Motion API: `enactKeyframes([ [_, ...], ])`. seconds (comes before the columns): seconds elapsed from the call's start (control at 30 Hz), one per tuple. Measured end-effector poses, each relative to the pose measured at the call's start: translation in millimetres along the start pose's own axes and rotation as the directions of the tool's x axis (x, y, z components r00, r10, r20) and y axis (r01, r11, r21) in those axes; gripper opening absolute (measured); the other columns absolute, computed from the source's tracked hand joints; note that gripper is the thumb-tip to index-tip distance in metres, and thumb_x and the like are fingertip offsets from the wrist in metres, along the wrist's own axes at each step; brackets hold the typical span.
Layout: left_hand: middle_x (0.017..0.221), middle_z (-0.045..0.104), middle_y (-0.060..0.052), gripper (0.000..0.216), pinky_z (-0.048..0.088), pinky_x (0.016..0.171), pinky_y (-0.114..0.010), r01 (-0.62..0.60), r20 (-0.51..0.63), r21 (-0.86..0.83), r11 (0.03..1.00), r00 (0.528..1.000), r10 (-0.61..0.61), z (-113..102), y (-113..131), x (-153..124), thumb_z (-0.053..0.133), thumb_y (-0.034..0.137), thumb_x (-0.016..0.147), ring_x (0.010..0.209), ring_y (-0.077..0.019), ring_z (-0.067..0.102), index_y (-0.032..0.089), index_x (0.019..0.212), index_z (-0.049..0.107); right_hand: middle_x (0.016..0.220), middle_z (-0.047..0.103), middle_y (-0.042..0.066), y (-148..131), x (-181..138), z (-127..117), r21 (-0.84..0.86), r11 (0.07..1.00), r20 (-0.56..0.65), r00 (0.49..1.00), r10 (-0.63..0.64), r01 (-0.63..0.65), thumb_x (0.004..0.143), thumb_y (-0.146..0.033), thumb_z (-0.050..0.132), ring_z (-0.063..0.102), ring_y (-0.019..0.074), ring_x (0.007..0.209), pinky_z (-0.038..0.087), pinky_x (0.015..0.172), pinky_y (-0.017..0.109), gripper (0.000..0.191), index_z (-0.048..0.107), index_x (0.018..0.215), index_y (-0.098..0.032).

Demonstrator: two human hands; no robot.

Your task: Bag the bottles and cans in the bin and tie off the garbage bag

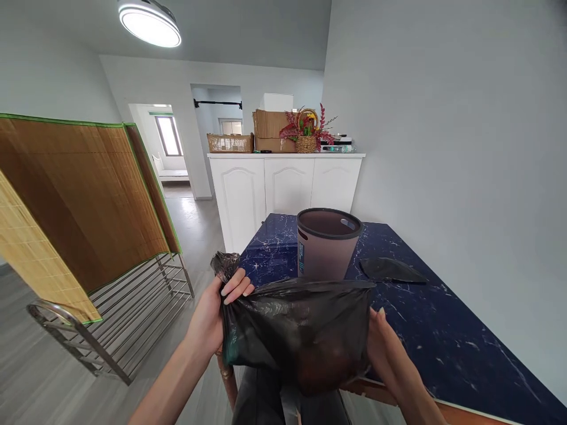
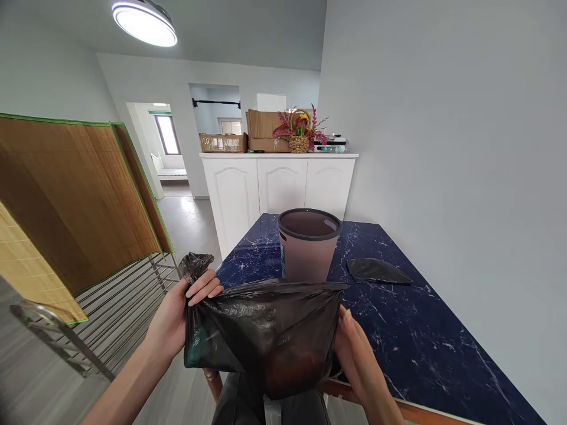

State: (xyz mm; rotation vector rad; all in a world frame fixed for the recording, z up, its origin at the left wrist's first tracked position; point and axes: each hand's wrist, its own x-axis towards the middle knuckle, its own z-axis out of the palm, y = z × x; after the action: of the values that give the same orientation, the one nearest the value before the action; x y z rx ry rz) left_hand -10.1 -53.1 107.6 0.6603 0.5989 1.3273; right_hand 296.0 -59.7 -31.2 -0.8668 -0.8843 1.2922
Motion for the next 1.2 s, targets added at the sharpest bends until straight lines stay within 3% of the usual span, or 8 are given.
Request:
enactKeyframes([
  [0.13, 0.056, 0.017, 0.007, 0.05, 0.048, 0.061, -0.02, -0.001, 0.014, -0.002, 1.0, 1.0, 0.001, -1, -3, 2, 0.059, 0.024, 0.097, 0.052, -0.01, 0.029, 0.023, 0.058, 0.027, 0.148, 0.068, 0.012, -21, 7, 18, -0.091, 0.995, 0.195, 0.98, 0.048, -0.031, 0.085, -0.068, 0.08, 0.057, 0.0377, 0.142, 0.045, 0.12, 0.055, 0.067, 0.074, 0.137, -0.026],
  [0.3, 0.056, 0.017, 0.007, 0.05, 0.047, 0.061, -0.02, -0.001, 0.048, 0.04, 0.999, 0.999, -0.001, -1, -6, 6, 0.06, 0.027, 0.098, 0.053, -0.0108, 0.024, 0.023, 0.058, 0.03, 0.139, 0.073, 0.008, -49, 21, 55, -0.072, 0.997, 0.355, 0.935, 0.017, 0.009, 0.099, -0.069, 0.06, 0.059, 0.029, 0.14, 0.04, 0.125, 0.049, 0.055, 0.076, 0.13, -0.027],
  [0.37, 0.057, 0.016, 0.007, 0.051, 0.046, 0.059, -0.02, -0.007, 0.059, 0.098, 0.995, 0.998, 0.001, -1, -8, 6, 0.059, 0.032, 0.1, 0.053, -0.0114, 0.021, 0.023, 0.059, 0.031, 0.1, 0.081, 0.007, -54, 24, 68, 0.049, 0.999, 0.394, 0.919, -0.024, 0.005, 0.1, -0.07, 0.059, 0.073, 0.0278, 0.114, 0.049, 0.117, 0.05, 0.048, 0.08, 0.106, -0.027],
  [0.47, 0.06, 0.016, 0.007, 0.055, 0.04, 0.054, -0.021, -0.054, 0.07, 0.252, 0.966, 0.997, 0.037, 1, -12, 7, 0.06, 0.041, 0.101, 0.054, -0.0118, 0.017, 0.024, 0.059, 0.029, 0.045, 0.047, -0.008, -59, 28, 85, 0.248, 0.968, 0.47, 0.868, -0.159, 0.044, 0.102, -0.062, 0.061, 0.055, 0.0156, 0.047, 0.062, 0.091, 0.045, 0.044, 0.064, 0.075, -0.028],
  [0.57, 0.061, 0.019, 0.008, 0.058, 0.033, 0.051, -0.024, -0.134, 0.104, 0.445, 0.886, 0.99, 0.098, 5, -17, 8, 0.062, 0.052, 0.101, 0.055, -0.0117, 0.016, 0.024, 0.061, 0.03, 0.053, 0.027, -0.012, -67, 35, 102, 0.218, 0.975, 0.548, 0.833, -0.081, -0.049, 0.1, -0.061, 0.065, 0.016, 0.0073, 0.04, 0.045, 0.045, 0.024, 0.047, 0.052, 0.072, -0.025],
  [0.7, 0.061, 0.024, 0.007, 0.061, 0.03, 0.053, -0.026, -0.205, 0.169, 0.604, 0.77, 0.977, 0.127, 10, -23, 14, 0.063, 0.066, 0.096, 0.056, -0.0114, 0.023, 0.024, 0.064, 0.033, 0.064, 0.022, -0.01, -77, 47, 123, 0.003, 0.988, 0.561, 0.818, 0.128, -0.156, 0.092, -0.062, 0.063, 0.009, 0.0086, 0.052, 0.009, 0.041, 0.019, 0.051, 0.037, 0.069, -0.025],
  [0.87, 0.064, 0.029, 0.008, 0.063, 0.023, 0.052, -0.025, -0.163, 0.144, 0.738, 0.654, 0.986, 0.083, 9, -34, 22, 0.06, 0.079, 0.089, 0.057, -0.0107, 0.023, 0.024, 0.071, 0.036, 0.063, 0.023, -0.009, -68, 65, 141, -0.129, 0.971, 0.578, 0.781, 0.238, -0.201, 0.083, -0.061, 0.039, 0.009, 0.0097, 0.053, 0.008, 0.044, 0.022, 0.037, 0.036, 0.07, -0.026],
  [1.2, 0.069, 0.04, 0.006, 0.046, 0.031, 0.056, -0.024, -0.164, 0.106, 0.734, 0.659, 0.986, 0.128, -9, -32, 21, 0.063, 0.064, 0.093, 0.06, -0.0113, 0.035, 0.023, 0.084, 0.045, 0.069, 0.036, -0.009, -55, 63, 137, -0.326, 0.944, 0.559, 0.797, 0.229, -0.042, 0.087, -0.04, 0.064, 0.024, 0.0089, 0.056, 0.02, 0.048, 0.022, 0.019, 0.057, 0.09, -0.022],
])
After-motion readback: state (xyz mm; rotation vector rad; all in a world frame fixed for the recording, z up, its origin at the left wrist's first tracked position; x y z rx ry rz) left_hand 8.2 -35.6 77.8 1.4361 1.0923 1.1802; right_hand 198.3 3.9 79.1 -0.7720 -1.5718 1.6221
